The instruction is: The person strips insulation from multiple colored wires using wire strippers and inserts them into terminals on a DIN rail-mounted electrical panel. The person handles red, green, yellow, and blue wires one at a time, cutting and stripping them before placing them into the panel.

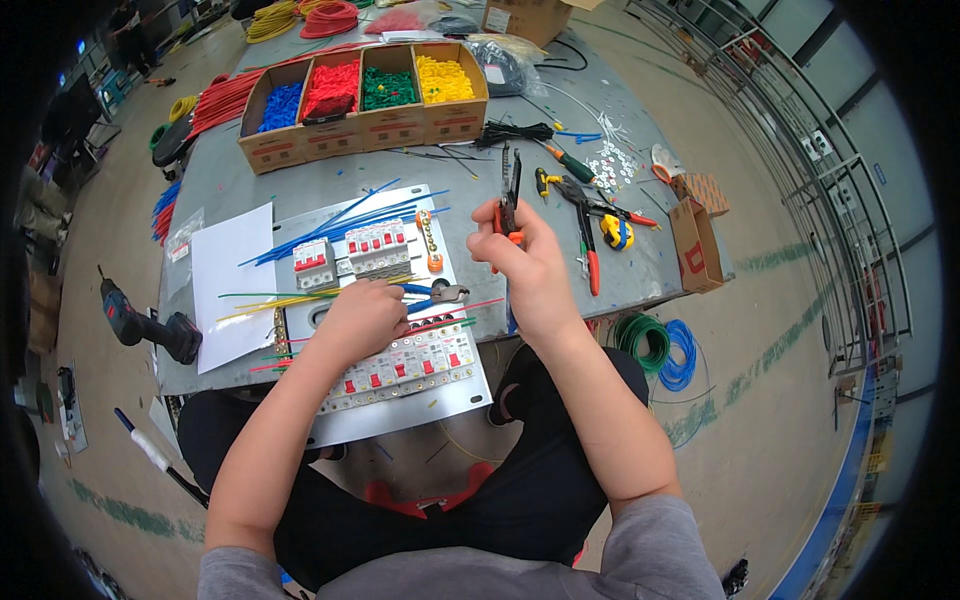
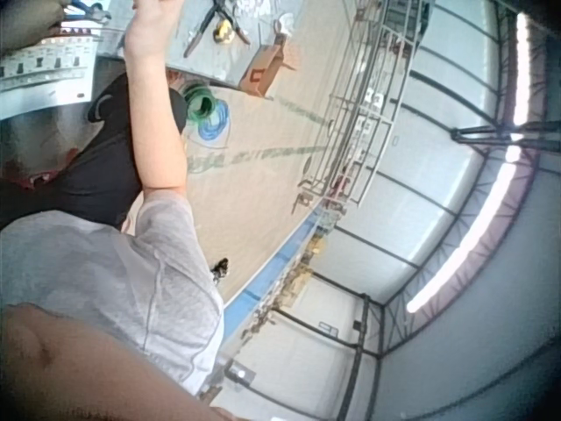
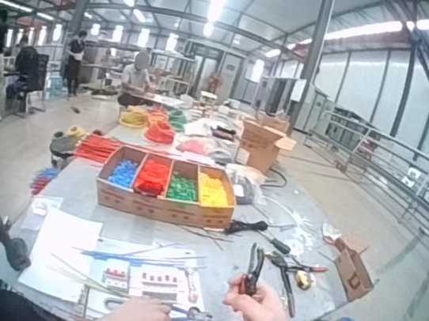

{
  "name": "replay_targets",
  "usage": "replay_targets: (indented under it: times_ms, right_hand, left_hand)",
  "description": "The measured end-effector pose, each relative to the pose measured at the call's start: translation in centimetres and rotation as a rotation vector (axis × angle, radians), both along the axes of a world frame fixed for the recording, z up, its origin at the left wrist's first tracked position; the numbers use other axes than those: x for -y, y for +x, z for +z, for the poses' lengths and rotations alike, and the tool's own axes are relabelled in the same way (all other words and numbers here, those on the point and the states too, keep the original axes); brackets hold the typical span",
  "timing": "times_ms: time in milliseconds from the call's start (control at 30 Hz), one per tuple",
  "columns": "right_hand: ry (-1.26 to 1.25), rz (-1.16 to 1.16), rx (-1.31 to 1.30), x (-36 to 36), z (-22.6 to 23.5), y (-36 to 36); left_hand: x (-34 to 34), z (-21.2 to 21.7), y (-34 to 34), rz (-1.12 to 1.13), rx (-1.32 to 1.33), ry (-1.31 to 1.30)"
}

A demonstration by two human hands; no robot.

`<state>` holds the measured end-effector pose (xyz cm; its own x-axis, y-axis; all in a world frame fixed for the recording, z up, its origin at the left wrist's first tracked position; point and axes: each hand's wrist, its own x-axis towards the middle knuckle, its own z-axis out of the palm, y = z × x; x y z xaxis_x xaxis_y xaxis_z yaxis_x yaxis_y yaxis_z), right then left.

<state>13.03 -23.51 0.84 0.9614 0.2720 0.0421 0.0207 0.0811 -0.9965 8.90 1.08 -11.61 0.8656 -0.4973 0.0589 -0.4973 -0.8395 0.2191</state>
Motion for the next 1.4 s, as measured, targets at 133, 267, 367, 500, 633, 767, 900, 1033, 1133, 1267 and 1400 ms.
replay_targets:
  times_ms: [133, 267, 367, 500, 633, 767, 900, 1033, 1133, 1267, 1400]
  right_hand:
    - [-0.033, 0.017, 0.028, -0.1, -0.2, 0.0]
    - [-0.037, -0.016, 0.038, -0.2, -0.2, 0.0]
    - [-0.097, -0.045, 0.001, 0.3, 0.3, 0.2]
    - [-0.082, 0.05, -0.014, 1.4, 0.8, 0.7]
    - [-0.122, 0.295, 0.04, 1.5, 1.9, -0.3]
    - [-0.044, 0.476, 0.072, 0.2, 2.5, -1.9]
    - [0.154, 0.464, 0.023, -0.8, 2.8, -2.3]
    - [0.271, 0.51, -0.107, -1.0, 2.4, -1.7]
    - [0.188, 0.662, -0.103, -1.9, 1.8, -2.0]
    - [0.027, 0.944, 0.004, -3.5, 1.5, -3.6]
    - [-0.254, 0.941, 0.117, -4.1, 1.3, -5.4]
  left_hand:
    - [0.2, -1.0, 0.4, 0.032, -0.042, -0.026]
    - [0.3, -0.8, 0.8, 0.052, -0.131, -0.066]
    - [0.2, 1.2, 1.0, 0.086, -0.184, -0.108]
    - [-1.6, 5.5, 0.3, 0.16, -0.087, -0.269]
    - [-3.2, 8.8, -1.4, 0.221, 0.124, -0.436]
    - [-2.3, 11.4, -4.8, 0.233, 0.016, -0.535]
    - [-2.0, 13.5, -6.9, 0.29, -0.25, -0.74]
    - [-3.7, 13.2, -6.9, 0.204, -0.398, -0.885]
    - [-3.2, 12.2, -6.7, 0.209, -0.361, -1.244]
    - [-1.5, 12.5, -7.6, 0.182, -0.507, -1.421]
    - [-0.9, 12.6, -8.2, 0.113, -0.407, -1.252]
